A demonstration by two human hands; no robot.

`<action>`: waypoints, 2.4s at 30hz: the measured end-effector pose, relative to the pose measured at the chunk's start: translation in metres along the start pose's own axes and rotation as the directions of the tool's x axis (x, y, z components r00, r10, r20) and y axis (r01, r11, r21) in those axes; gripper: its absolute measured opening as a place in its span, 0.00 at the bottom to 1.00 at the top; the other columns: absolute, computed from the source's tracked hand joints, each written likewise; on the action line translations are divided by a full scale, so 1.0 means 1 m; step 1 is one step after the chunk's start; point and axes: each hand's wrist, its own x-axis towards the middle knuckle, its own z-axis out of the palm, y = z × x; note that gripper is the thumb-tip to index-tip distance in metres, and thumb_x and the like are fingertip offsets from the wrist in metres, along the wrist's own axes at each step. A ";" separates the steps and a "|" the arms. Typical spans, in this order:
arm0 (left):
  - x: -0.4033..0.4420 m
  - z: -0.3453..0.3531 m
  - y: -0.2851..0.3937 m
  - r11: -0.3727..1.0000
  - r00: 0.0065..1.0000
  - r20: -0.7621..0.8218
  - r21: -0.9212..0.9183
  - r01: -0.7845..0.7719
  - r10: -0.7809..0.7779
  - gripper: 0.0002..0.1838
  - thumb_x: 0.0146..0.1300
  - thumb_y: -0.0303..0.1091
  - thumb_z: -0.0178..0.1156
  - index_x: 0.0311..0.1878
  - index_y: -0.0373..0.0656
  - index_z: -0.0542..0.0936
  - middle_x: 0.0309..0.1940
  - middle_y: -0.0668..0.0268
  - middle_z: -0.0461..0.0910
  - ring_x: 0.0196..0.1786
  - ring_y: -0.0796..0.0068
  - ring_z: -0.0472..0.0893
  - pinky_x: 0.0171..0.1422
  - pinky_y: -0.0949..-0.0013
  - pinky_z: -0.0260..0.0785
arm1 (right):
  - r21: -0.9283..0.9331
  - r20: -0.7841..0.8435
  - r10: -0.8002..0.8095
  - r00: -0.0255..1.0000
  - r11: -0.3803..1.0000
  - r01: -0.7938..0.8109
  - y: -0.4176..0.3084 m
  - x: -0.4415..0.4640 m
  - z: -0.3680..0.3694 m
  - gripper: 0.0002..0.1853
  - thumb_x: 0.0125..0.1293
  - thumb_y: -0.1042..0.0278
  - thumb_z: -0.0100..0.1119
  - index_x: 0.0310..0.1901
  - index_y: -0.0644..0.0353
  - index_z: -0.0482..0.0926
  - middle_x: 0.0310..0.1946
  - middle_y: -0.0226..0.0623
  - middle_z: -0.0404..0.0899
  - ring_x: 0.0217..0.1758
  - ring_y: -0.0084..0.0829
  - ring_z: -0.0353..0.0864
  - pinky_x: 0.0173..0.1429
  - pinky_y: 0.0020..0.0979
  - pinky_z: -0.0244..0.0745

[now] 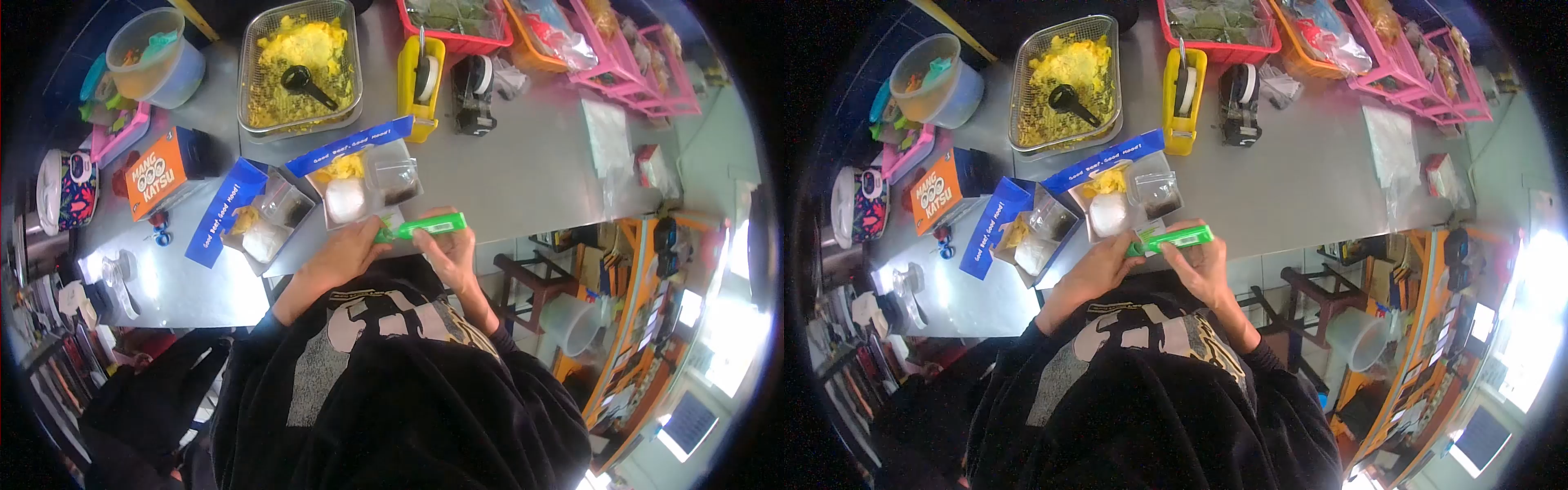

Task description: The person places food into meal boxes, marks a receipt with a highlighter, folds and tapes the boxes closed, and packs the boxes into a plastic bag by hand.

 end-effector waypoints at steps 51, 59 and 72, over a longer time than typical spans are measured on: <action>0.002 0.082 -0.035 0.846 0.497 -0.711 -0.272 0.459 -0.498 0.15 0.68 0.28 0.50 0.53 0.29 0.72 0.43 0.36 0.77 0.44 0.35 0.78 0.46 0.48 0.71 | -0.762 0.253 0.014 0.967 0.619 0.190 0.068 0.111 -0.080 0.18 0.57 0.56 0.72 0.30 0.63 0.78 0.23 0.42 0.83 0.25 0.37 0.84 0.32 0.35 0.77; 0.018 0.075 0.009 0.922 0.350 -0.871 -0.241 0.304 -0.344 0.26 0.62 0.28 0.61 0.61 0.29 0.64 0.52 0.43 0.71 0.51 0.45 0.74 0.57 0.53 0.66 | -0.734 0.123 -0.211 0.970 0.639 0.233 0.041 0.106 -0.059 0.31 0.50 0.57 0.77 0.50 0.62 0.72 0.35 0.43 0.79 0.38 0.44 0.80 0.43 0.40 0.75; 0.096 0.062 -0.012 0.997 -0.157 -0.988 -0.004 -0.078 -0.016 0.40 0.48 0.24 0.74 0.58 0.40 0.56 0.57 0.50 0.61 0.61 0.56 0.65 0.68 0.56 0.57 | -0.529 0.071 -0.496 0.865 0.717 0.454 0.036 0.119 0.001 0.44 0.46 0.75 0.76 0.63 0.68 0.57 0.53 0.53 0.68 0.56 0.52 0.72 0.61 0.45 0.68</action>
